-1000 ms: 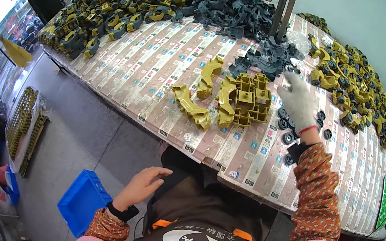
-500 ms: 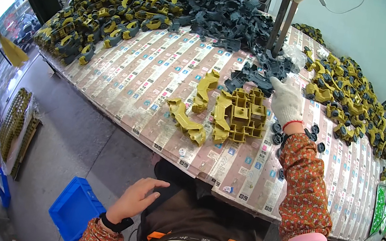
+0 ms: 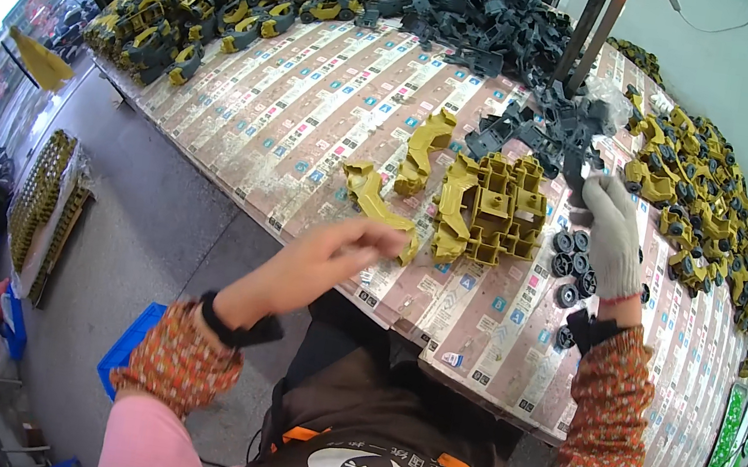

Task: The person assembles small plastic components by hand, inserting black circular pieces into yellow plastic housings. They handle the parts one at a time, picking them from piles on a table and fitting them together before placing the assembled units back on the table.

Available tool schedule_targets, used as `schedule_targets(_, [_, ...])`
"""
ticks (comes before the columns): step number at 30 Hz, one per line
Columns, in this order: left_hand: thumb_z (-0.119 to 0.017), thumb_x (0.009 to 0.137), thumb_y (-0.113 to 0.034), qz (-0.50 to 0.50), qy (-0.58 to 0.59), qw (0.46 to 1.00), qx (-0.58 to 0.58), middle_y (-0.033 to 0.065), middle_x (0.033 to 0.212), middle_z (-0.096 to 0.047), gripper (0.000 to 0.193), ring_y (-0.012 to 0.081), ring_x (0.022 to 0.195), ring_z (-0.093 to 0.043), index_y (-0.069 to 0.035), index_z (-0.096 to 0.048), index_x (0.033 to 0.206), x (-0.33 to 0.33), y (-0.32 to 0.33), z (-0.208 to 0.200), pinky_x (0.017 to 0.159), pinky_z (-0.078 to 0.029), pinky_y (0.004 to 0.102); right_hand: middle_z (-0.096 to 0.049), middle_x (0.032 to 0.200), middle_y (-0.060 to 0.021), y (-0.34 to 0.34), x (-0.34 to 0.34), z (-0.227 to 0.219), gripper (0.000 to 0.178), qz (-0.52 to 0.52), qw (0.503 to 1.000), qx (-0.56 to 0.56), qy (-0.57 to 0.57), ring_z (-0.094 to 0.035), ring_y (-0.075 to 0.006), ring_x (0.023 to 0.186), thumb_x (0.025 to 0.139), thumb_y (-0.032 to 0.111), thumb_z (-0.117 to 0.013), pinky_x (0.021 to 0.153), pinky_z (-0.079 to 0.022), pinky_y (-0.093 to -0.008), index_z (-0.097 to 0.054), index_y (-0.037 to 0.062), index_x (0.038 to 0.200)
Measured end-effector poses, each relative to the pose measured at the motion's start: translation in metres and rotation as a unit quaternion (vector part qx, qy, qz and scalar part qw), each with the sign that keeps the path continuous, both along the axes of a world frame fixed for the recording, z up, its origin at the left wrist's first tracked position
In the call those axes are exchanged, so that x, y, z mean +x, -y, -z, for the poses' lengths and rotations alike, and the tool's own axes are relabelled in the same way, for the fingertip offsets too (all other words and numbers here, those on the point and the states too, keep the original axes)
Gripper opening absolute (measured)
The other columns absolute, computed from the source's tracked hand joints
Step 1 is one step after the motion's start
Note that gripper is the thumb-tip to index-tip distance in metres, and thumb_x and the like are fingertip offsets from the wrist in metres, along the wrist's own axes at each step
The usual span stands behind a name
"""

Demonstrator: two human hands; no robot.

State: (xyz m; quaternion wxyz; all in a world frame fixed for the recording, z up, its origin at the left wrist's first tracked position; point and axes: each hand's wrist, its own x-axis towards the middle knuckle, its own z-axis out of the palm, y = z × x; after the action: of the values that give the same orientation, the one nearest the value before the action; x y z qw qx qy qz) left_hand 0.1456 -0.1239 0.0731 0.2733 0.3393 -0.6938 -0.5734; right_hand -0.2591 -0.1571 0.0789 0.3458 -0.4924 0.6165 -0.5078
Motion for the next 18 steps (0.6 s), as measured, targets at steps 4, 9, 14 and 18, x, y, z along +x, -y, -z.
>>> schedule_targets(4, [-0.055, 0.108, -0.019, -0.034, 0.074, 0.984, -0.16, 0.0113, 0.122, -0.075, 0.032, 0.0229, 0.116, -0.07, 0.0, -0.073, 0.127, -0.099, 0.081, -0.017, 0.104, -0.052, 0.0366, -0.067, 0.088, -0.006, -0.058, -0.006, 0.01, 0.027, -0.058, 0.96, 0.035, 0.272, -0.065, -0.0162, 0.073, 0.1, 0.03, -0.059, 0.065, -0.053, -0.0307, -0.064, 0.0045, 0.107])
schedule_targets(9, [-0.061, 0.101, -0.055, -0.05, 0.393, 0.838, -0.375, 0.0169, 0.128, -0.072, 0.053, 0.0343, 0.12, -0.064, -0.008, -0.082, 0.114, -0.203, 0.136, -0.016, 0.101, -0.047, 0.0564, -0.068, 0.09, -0.0066, -0.127, 0.015, 0.014, 0.026, -0.068, 0.923, 0.128, 0.357, -0.061, -0.0148, 0.07, 0.096, 0.029, -0.059, 0.059, -0.051, -0.0292, -0.065, 0.0061, 0.106])
schedule_targets(14, [-0.061, 0.094, -0.071, -0.03, 0.49, 0.787, -0.373, 0.0186, 0.139, -0.066, 0.068, 0.0369, 0.14, -0.047, -0.011, -0.083, 0.116, -0.251, 0.152, 0.015, 0.108, -0.03, 0.0693, -0.064, 0.089, -0.0015, -0.164, 0.034, 0.035, 0.013, -0.031, 0.959, 0.217, 0.178, -0.06, -0.0086, 0.068, 0.095, 0.009, -0.057, 0.059, -0.051, -0.0286, -0.064, 0.005, 0.105])
schedule_targets(18, [-0.062, 0.094, -0.07, -0.068, 0.505, 0.794, -0.332, 0.0142, 0.143, -0.065, 0.071, 0.0315, 0.139, -0.049, -0.009, -0.079, 0.128, -0.278, 0.144, 0.034, 0.115, -0.026, 0.0628, -0.069, 0.094, -0.0142, -0.179, 0.034, 0.052, 0.021, 0.046, 0.981, 0.084, -0.171, -0.069, -0.0299, 0.081, 0.098, 0.012, -0.06, 0.072, -0.055, -0.0412, -0.063, 0.0023, 0.118])
